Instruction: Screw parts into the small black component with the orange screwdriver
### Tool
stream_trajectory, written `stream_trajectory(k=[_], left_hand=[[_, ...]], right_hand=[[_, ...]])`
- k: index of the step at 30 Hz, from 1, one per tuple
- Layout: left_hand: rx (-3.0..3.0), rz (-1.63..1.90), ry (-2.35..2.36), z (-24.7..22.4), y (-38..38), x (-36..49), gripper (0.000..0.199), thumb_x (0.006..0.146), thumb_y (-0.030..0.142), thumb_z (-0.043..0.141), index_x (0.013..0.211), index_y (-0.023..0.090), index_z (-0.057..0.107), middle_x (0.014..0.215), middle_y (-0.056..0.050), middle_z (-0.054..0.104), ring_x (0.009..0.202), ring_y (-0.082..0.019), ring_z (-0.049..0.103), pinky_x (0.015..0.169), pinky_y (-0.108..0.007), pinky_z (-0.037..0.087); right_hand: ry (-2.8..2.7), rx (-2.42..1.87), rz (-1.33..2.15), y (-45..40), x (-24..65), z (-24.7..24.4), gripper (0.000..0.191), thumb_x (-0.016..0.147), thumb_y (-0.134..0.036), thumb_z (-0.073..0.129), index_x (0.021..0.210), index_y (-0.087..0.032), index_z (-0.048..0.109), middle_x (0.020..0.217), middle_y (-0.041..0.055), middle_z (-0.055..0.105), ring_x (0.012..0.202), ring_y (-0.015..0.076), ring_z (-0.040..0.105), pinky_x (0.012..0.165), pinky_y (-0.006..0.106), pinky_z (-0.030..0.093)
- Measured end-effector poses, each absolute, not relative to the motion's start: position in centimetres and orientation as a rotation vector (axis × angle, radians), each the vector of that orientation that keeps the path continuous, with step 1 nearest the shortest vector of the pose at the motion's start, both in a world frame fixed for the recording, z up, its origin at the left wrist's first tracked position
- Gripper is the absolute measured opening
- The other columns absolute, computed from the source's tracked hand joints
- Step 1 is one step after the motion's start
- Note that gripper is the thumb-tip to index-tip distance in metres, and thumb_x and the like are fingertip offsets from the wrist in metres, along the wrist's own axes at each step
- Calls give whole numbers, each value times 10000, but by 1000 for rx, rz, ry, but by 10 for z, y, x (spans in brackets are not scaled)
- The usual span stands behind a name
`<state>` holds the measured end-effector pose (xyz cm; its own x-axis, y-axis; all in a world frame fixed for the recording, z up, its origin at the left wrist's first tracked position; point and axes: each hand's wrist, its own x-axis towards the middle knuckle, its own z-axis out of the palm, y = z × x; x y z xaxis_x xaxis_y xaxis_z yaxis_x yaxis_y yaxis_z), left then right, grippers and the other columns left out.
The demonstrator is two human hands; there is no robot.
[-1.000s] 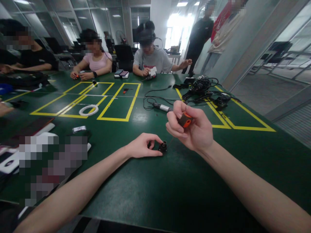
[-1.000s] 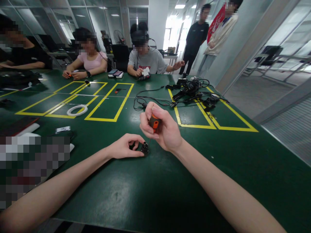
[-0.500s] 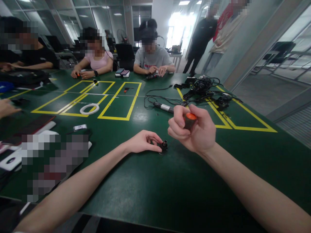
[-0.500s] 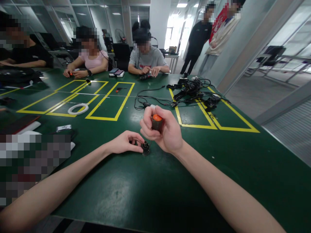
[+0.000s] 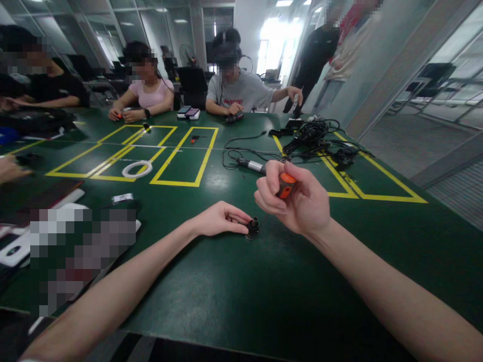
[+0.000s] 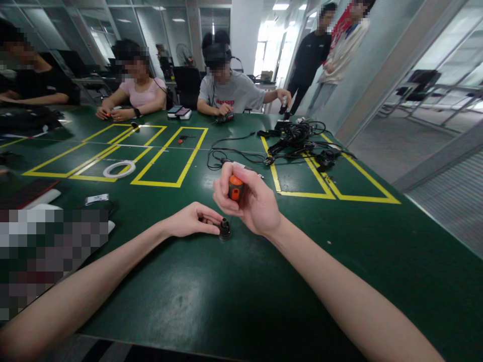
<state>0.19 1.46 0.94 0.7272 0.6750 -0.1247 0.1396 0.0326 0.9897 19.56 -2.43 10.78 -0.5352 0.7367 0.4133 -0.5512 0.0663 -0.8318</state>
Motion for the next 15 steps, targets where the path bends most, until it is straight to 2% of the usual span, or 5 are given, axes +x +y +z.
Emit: stream_trajectory(k=[4,8,11,15], left_hand=[[1658,440,701,16,13,2,462,763,219,801,1215,130,764,993,-88,814,776,-134,704,629,-198,447],[1753,419,720,21,10,5,580,735,196,813,1304,137,715,986,-77,799,730,-110,652,585,-192,364],[1750,425,740,21,8,7,602,705,243,860,1274,107,719,939,-74,778,730,-118,642,585,-197,365],[1821,425,764,22,4,8,442,723,275,862,1115,91,770,817,-30,734,694,-103,594,611,-198,384]], right_hand=[[-1326,-237,1676,-23,195,108,491,998,-470,540,596,-201,457,466,-79,314,406,71,191,409,208,202],[-1335,-224,1709,-23,196,107,560,985,-574,527,575,-210,410,442,-91,263,388,61,165,403,205,209],[-1334,-201,1715,-24,197,107,482,955,-588,566,669,-218,449,449,-112,255,384,59,143,404,197,207],[-1330,-207,1679,-26,195,108,334,957,-495,588,790,-233,466,462,-125,295,390,62,141,413,182,199]])
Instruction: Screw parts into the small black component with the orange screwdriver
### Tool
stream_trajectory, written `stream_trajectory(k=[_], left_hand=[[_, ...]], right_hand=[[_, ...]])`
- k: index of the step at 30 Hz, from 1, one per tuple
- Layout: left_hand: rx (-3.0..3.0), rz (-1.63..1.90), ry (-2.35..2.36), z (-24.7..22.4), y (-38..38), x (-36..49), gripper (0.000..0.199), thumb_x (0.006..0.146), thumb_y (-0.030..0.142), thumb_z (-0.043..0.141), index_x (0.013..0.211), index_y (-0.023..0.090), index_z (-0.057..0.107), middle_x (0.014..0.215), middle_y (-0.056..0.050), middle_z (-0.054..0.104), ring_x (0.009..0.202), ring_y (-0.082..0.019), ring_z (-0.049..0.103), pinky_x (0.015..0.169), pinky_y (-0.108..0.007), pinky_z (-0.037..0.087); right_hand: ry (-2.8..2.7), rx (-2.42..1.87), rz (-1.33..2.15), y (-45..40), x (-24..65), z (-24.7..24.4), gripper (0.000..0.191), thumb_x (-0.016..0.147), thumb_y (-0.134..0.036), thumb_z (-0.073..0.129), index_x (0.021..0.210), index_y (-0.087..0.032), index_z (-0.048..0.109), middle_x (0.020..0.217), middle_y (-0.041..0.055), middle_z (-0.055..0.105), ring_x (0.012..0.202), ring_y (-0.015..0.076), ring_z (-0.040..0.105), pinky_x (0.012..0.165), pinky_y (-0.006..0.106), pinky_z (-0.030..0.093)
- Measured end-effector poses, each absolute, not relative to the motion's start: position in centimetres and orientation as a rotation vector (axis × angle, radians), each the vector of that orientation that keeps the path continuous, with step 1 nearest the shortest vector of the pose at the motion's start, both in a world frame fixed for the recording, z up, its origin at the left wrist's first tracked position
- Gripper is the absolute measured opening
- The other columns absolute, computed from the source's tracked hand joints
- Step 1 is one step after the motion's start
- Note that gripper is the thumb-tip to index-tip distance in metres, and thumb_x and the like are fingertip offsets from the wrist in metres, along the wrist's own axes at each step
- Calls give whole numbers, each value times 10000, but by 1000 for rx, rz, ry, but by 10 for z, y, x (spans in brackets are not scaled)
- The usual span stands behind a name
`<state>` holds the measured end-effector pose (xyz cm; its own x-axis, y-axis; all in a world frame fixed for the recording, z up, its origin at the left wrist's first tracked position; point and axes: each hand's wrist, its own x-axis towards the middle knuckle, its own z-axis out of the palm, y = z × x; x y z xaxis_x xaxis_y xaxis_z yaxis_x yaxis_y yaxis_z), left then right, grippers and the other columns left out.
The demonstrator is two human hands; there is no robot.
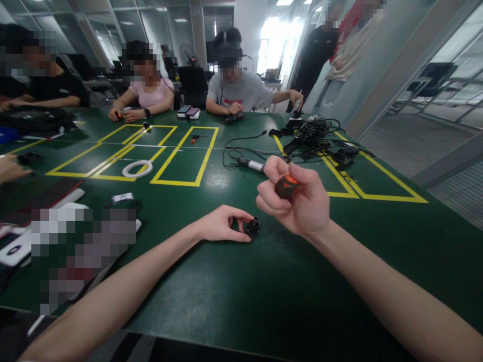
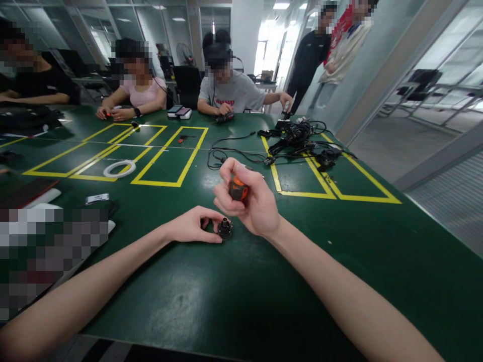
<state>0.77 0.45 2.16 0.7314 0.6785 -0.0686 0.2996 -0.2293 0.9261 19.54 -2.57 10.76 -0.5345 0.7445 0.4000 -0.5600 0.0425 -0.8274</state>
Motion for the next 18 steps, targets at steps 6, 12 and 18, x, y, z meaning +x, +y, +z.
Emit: stream_trajectory(k=[6,12,18], left_hand=[[1885,439,753,23,2,8,385,745,273,844,1083,97,786,798,-17,715,696,-102,574,656,-204,413],[1904,440,753,20,2,8,397,762,287,836,1108,102,782,789,-14,715,697,-107,582,667,-207,430],[1931,463,758,17,2,8,463,715,288,872,1138,127,776,790,10,700,667,-93,547,674,-207,435]], right_hand=[[-1312,-244,1637,-23,195,110,335,980,-415,554,722,-211,493,500,-82,390,399,70,210,394,186,185],[-1309,-264,1710,-22,197,110,500,982,-472,548,578,-206,423,445,-91,258,388,60,155,379,189,189],[-1329,-206,1685,-24,199,109,341,916,-487,597,737,-224,474,457,-118,276,389,61,137,396,183,205]])
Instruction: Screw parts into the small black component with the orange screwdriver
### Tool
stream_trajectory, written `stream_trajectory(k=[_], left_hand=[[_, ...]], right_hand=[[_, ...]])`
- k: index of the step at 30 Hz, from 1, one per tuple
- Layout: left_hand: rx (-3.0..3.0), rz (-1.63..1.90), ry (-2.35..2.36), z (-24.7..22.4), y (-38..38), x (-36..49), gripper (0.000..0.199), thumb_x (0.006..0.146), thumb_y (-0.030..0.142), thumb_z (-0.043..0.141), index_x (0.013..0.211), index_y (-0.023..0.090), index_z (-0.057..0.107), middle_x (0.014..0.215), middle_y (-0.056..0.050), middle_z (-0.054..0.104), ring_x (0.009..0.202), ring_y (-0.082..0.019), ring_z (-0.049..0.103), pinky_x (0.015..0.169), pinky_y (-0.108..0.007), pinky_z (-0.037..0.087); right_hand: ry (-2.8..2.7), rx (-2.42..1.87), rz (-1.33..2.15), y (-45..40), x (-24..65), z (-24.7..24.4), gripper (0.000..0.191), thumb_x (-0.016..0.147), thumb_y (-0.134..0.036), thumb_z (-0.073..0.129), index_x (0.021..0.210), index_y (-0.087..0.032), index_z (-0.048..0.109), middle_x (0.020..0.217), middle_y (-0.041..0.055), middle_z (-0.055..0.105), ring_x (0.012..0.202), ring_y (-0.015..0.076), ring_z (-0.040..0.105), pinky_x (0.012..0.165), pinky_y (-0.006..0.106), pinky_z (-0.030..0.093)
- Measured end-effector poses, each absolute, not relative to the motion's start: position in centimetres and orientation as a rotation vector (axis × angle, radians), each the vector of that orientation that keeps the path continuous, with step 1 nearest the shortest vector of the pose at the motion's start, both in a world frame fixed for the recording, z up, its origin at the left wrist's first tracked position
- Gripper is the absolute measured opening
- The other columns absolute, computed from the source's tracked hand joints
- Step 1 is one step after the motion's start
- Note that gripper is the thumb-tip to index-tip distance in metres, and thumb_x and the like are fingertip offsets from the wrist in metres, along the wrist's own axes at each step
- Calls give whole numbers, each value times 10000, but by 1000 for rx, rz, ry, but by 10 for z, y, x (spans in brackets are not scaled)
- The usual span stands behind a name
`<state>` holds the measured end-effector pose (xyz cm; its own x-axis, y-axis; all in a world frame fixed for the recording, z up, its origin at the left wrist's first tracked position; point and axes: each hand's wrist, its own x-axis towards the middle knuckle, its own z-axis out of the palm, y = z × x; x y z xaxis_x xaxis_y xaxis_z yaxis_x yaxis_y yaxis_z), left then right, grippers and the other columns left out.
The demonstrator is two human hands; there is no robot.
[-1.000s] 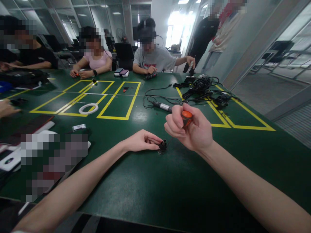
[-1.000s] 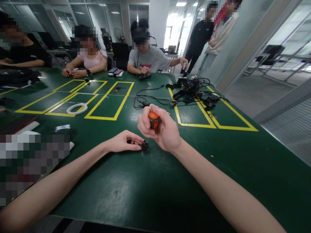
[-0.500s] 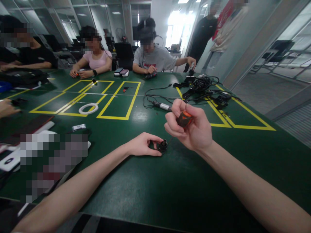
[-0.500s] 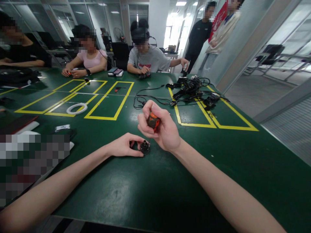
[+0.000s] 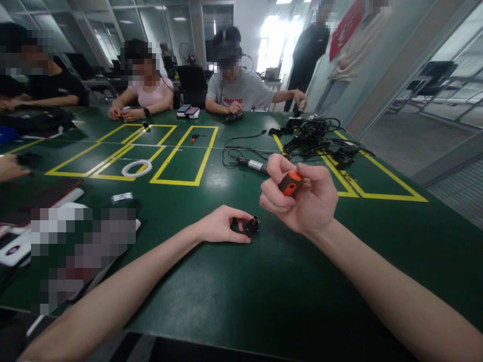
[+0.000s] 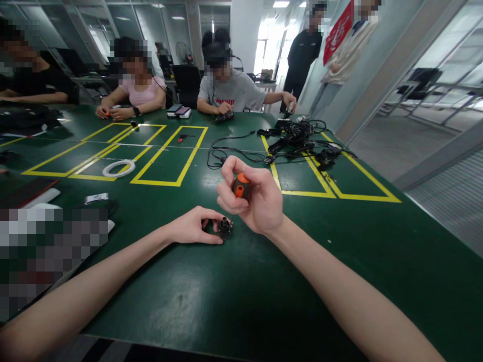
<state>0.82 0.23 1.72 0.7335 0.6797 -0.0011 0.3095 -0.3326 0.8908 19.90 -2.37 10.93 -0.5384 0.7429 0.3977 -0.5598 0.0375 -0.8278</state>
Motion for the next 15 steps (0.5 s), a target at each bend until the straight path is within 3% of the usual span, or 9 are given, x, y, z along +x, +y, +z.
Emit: stream_trajectory(k=[9,15], left_hand=[[1988,465,775,14,3,8,462,710,292,876,1135,145,772,810,12,707,685,-101,565,703,-215,452],[2038,465,781,14,2,8,465,715,309,877,1139,154,770,806,19,698,684,-99,573,712,-213,456]], right_hand=[[-1323,-239,1594,-23,196,109,256,942,-376,550,750,-209,525,493,-73,431,390,80,263,397,197,232],[-1304,-284,1595,-23,195,113,396,941,-384,555,597,-203,478,475,-67,347,402,77,226,407,216,213]])
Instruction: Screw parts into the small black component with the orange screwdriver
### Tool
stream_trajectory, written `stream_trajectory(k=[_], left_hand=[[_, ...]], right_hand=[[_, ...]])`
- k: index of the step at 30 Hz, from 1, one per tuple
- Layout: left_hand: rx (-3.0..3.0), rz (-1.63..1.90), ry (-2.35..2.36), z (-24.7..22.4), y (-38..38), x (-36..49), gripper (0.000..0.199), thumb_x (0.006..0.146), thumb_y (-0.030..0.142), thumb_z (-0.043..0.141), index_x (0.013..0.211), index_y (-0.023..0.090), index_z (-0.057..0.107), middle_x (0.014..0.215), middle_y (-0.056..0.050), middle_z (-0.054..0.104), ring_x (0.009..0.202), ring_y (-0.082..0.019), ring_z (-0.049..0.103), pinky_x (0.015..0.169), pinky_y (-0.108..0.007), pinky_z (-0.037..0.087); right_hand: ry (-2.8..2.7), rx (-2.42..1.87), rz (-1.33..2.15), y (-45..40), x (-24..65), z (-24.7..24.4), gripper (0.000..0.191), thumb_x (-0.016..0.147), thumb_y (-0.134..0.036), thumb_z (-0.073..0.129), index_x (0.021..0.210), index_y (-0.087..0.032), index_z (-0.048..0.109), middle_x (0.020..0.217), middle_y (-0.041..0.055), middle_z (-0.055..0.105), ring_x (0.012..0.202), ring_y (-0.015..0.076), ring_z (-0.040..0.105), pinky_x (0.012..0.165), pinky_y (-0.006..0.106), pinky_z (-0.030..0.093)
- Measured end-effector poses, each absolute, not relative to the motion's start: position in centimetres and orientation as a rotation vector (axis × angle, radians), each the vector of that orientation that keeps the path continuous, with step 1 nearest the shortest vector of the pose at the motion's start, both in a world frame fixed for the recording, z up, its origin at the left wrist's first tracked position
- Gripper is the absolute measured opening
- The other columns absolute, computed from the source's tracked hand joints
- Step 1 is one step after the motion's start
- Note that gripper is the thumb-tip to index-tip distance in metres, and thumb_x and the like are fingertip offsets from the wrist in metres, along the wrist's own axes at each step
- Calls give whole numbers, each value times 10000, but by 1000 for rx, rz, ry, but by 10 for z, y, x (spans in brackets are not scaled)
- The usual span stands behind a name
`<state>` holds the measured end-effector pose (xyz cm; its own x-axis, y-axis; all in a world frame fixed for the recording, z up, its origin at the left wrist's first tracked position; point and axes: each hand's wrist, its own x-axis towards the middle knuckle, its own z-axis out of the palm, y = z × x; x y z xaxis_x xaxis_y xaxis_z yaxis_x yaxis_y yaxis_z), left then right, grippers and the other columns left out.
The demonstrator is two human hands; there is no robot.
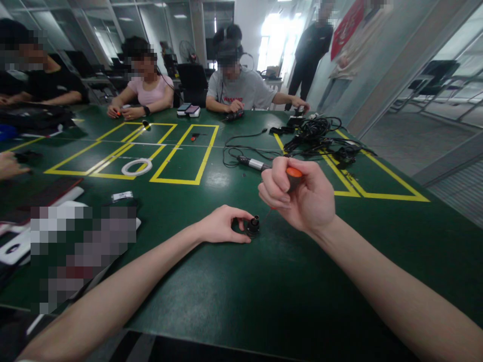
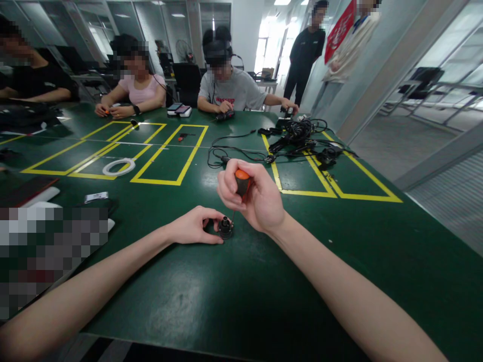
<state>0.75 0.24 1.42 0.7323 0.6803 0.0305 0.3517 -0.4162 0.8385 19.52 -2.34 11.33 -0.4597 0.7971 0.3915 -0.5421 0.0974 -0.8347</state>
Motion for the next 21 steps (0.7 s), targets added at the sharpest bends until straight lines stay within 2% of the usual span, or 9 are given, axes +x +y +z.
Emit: stream_trajectory(k=[5,8,14,21], left_hand=[[2018,469,765,14,2,8,435,737,293,861,1139,153,770,806,13,699,707,-110,593,720,-222,453],[2012,473,763,14,2,8,422,741,280,857,1135,155,770,797,18,695,700,-107,588,722,-222,451],[2005,464,775,13,2,8,410,751,309,855,1122,153,774,803,9,702,716,-115,604,729,-225,455],[2028,482,757,13,2,8,399,753,301,855,1115,152,776,794,16,706,680,-100,584,721,-216,455]], right_hand=[[-1303,-315,1628,-24,198,113,440,907,-458,585,576,-220,420,458,-86,259,402,74,151,407,217,192],[-1320,-272,1641,-24,201,112,390,864,-505,582,628,-232,434,467,-90,270,408,81,150,408,221,202],[-1315,-220,1664,-24,202,111,290,838,-461,602,735,-241,445,486,-101,304,404,81,154,412,211,206],[-1297,-273,1610,-24,197,109,393,865,-468,615,632,-228,408,501,-63,363,410,79,199,384,210,177]])
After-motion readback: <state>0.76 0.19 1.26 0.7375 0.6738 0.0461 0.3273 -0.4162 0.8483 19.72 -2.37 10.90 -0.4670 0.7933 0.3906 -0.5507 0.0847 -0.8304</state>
